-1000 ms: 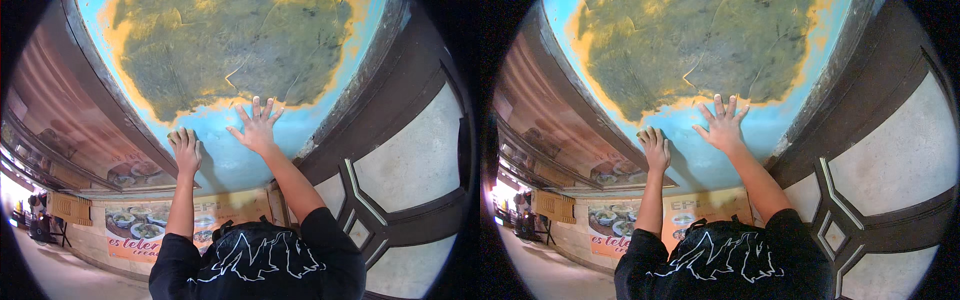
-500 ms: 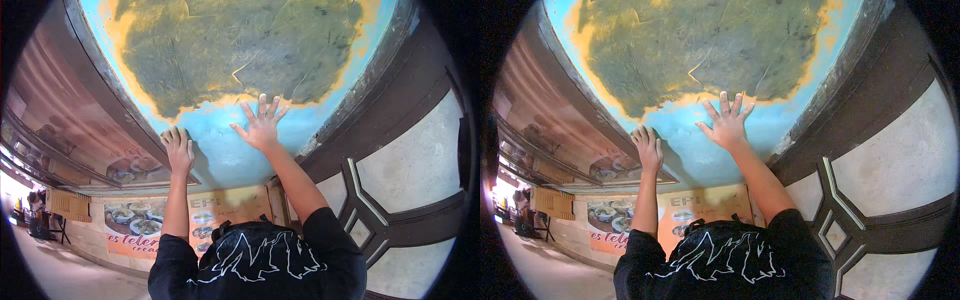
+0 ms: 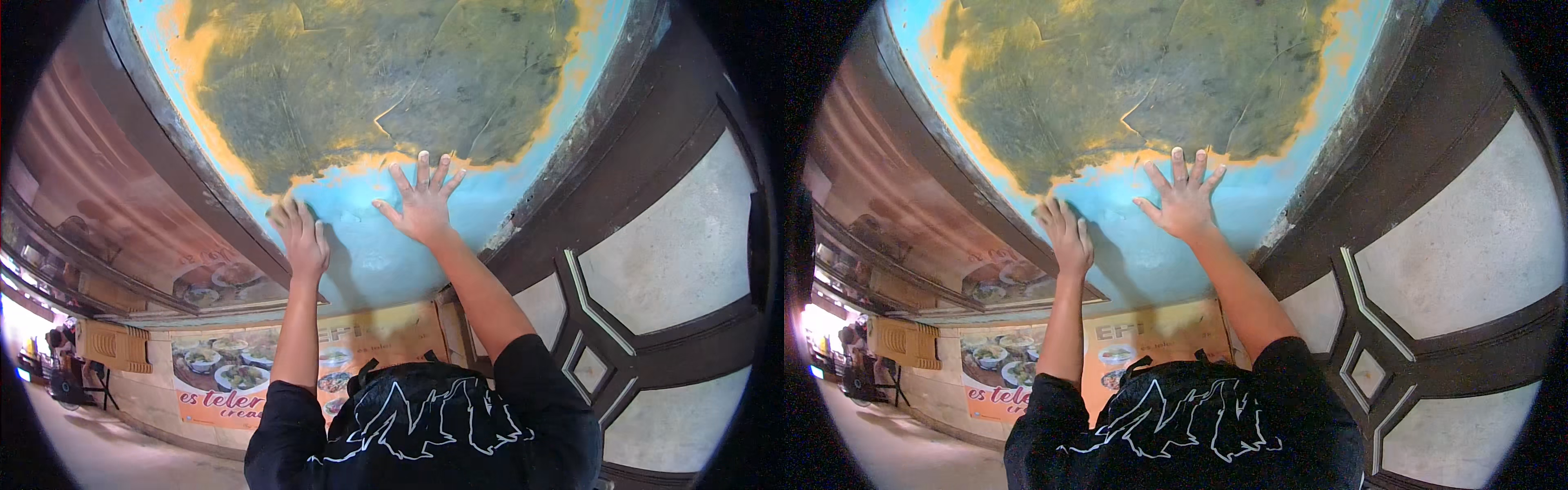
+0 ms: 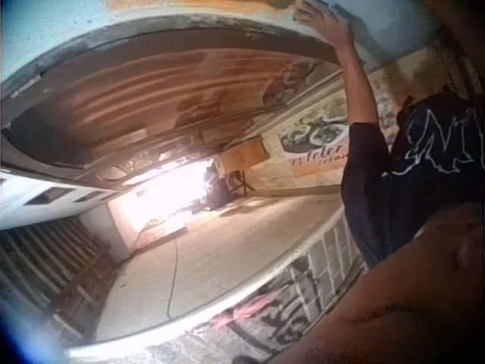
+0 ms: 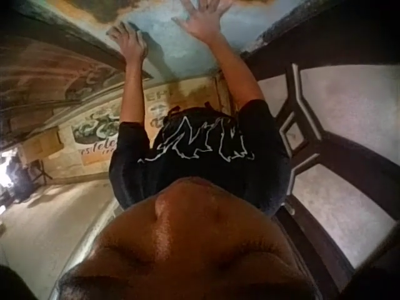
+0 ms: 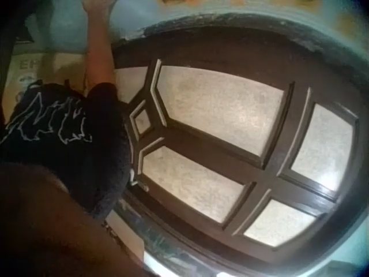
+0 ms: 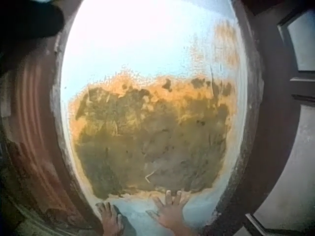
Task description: The recorder is sanding a blue-painted surface with a yellow piece of sandpaper.
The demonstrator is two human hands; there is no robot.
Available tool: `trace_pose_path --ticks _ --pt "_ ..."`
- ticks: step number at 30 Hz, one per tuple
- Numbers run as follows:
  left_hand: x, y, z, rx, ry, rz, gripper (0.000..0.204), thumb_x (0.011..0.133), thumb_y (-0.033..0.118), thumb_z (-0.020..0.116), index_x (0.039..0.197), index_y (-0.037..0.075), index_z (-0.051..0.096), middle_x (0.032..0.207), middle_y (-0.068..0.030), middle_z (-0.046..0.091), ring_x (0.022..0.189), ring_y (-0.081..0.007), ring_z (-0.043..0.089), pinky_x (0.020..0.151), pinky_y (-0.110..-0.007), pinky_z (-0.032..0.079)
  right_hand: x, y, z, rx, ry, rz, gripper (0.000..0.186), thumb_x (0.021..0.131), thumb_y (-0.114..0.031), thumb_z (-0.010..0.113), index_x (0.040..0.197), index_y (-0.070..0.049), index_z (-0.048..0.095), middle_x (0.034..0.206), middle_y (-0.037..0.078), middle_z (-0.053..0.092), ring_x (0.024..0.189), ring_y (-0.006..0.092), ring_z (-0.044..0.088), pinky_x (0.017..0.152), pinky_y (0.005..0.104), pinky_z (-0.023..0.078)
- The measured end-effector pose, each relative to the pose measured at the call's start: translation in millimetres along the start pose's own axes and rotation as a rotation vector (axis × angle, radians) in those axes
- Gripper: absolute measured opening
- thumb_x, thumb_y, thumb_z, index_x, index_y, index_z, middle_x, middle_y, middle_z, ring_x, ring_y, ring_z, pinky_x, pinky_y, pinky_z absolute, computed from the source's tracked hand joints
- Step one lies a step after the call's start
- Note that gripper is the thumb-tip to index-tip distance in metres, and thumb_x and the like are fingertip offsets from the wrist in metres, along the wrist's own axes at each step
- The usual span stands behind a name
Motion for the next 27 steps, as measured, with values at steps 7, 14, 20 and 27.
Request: trace_pose_path --ticks 7,14,20,27 --pt "2.5 13.4 12.2 0.070 -0.014 0.031 0.055 0.090 0.020 0.056 0.139 0.002 0.040 0.154 -0.0169 0.023 0.143 -0.0429 0.007 0.109 -0.065 0.004 4.3 -5.4 -5.1 -0.004 -0.018 0.014 0.087 0.080 -0.064 0.059 0.150 -0.030 0.019 0.157 0.017 -0.010 0.138 0.0519 -0.016 0.092 0.0805 -0.007" --pt "31.2 46.3 9.4 -0.011 -0.001 0.053 0.055 0.090 0.020 0.056 0.139 0.003 0.041 0.155 -0.0139 0.021 0.145 -0.0394 0.006 0.110 -0.063 0.000 0.0 4.9 -6.9 -0.031 -0.018 0.000 0.088 0.080 -0.065 0.059 0.150 -0.030 0.020 0.157 0.018 -0.009 0.138 0.0542 -0.013 0.091 0.0814 -0.004" --pt "9.2 47.7 30.4 0.040 -0.024 0.087 0.055 0.090 0.022 0.056 0.140 0.005 0.041 0.155 -0.0134 0.021 0.145 -0.0374 0.005 0.111 -0.062 0.000 3.8 2.5 -6.3 -0.030 -0.003 -0.001 0.089 0.078 -0.065 0.060 0.150 -0.030 0.020 0.157 0.018 -0.009 0.138 0.0543 -0.013 0.091 0.0822 -0.001" --pt "27.8 78.0 35.0 0.005 0.006 0.083 0.055 0.091 0.023 0.055 0.141 0.005 0.040 0.156 -0.0118 0.020 0.145 -0.0380 0.005 0.111 -0.062 -0.001 2.2 6.8 -6.6 -0.015 -0.022 -0.011 0.091 0.078 -0.064 0.061 0.150 -0.030 0.017 0.157 0.018 -0.013 0.137 0.0542 -0.017 0.091 0.0817 -0.004"
Point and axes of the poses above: each hand's wrist, its own x-axis towards the middle knuckle, its own z-axis out of the palm, y = z × x, the point moved 7 cm from there along x, towards the middle knuckle
